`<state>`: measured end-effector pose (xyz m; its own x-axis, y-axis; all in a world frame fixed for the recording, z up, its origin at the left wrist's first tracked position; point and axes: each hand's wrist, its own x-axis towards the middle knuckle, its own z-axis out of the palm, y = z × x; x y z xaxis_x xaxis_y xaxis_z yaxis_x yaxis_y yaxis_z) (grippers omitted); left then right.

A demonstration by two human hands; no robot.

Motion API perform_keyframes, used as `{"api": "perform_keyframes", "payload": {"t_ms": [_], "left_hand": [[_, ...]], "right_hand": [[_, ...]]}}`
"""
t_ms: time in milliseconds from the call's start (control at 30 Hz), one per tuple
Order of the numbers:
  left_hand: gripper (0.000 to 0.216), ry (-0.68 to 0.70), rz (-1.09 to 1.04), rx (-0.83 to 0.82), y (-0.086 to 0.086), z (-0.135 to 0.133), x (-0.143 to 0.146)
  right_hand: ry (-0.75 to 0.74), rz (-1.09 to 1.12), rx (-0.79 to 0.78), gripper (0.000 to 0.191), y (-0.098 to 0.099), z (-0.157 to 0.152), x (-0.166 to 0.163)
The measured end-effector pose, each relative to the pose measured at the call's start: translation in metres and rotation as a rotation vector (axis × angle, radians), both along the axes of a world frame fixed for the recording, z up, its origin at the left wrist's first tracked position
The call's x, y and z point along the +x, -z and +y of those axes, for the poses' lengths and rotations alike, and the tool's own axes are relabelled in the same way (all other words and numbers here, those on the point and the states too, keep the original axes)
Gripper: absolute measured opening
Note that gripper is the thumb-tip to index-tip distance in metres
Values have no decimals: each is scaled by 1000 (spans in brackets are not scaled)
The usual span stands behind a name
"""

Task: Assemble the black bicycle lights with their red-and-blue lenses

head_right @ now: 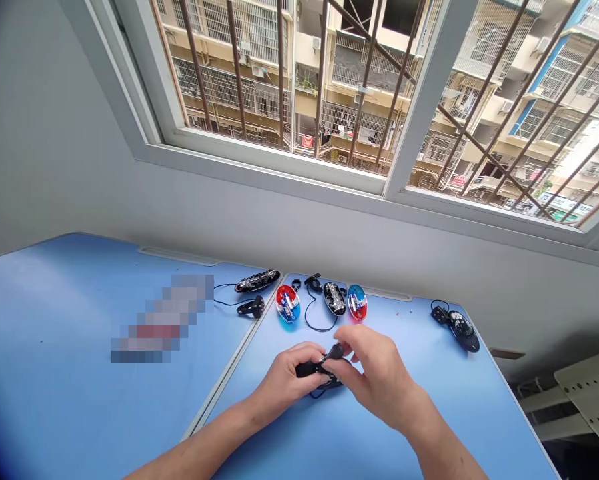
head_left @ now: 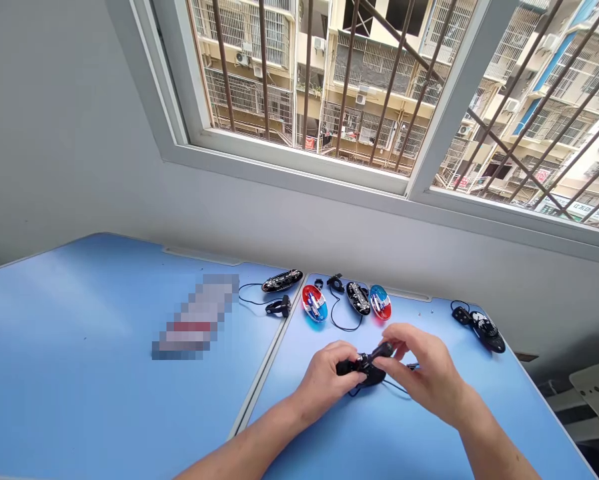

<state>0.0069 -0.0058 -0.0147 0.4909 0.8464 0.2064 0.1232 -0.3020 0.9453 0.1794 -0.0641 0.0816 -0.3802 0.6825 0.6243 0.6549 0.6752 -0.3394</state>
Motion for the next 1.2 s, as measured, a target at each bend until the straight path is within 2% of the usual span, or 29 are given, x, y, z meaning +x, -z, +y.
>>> {"api": "perform_keyframes", "payload": {"t_ms": [67, 133, 200, 333, 400, 500, 633, 733, 833, 967, 1033, 1133, 1200], "left_hand": [[5, -5, -3, 3, 0, 0, 0], [7, -7, -7, 5, 1, 1, 0], [7, -5, -8, 4, 2, 1, 0], [5, -6, -8, -2, 3, 1, 1], [4, -5, -6, -3, 3, 0, 1], [2, -1, 1, 0, 3, 0, 0], [5, -4, 4, 3, 1, 0, 0], [6, -9, 8, 5, 0, 0, 0], [7, -13, 12, 9, 1, 0, 0], [5, -11, 16, 18, 3, 1, 0], [3, -5, 21, 24, 3, 1, 0], [3, 7, 32, 35, 1, 0, -1], [6, 14, 38, 42, -1, 0, -1]], "right_hand": [[3, -77, 89, 17, -1, 0, -1], [-1, -151, 114, 20, -5, -1, 0], [-30, -182, 47, 27, -10, -4, 3], [-182, -162, -137, 38, -19, -9, 8], [-210, -132, -186, 29, -19, -9, 10], [-125, -100, -157, 5, -12, -5, 9], [41, -108, 42, 12, -3, 1, 3], [70, -139, 124, 14, -3, 1, 1], [36, -173, 54, 14, -9, -3, 2], [-106, -157, -129, 27, -16, -11, 6], [-120, -134, -184, 21, -14, -12, 7], [-40, -119, -159, 7, -6, -11, 8], [-9, -97, -97, 6, -2, -10, 8]]}}
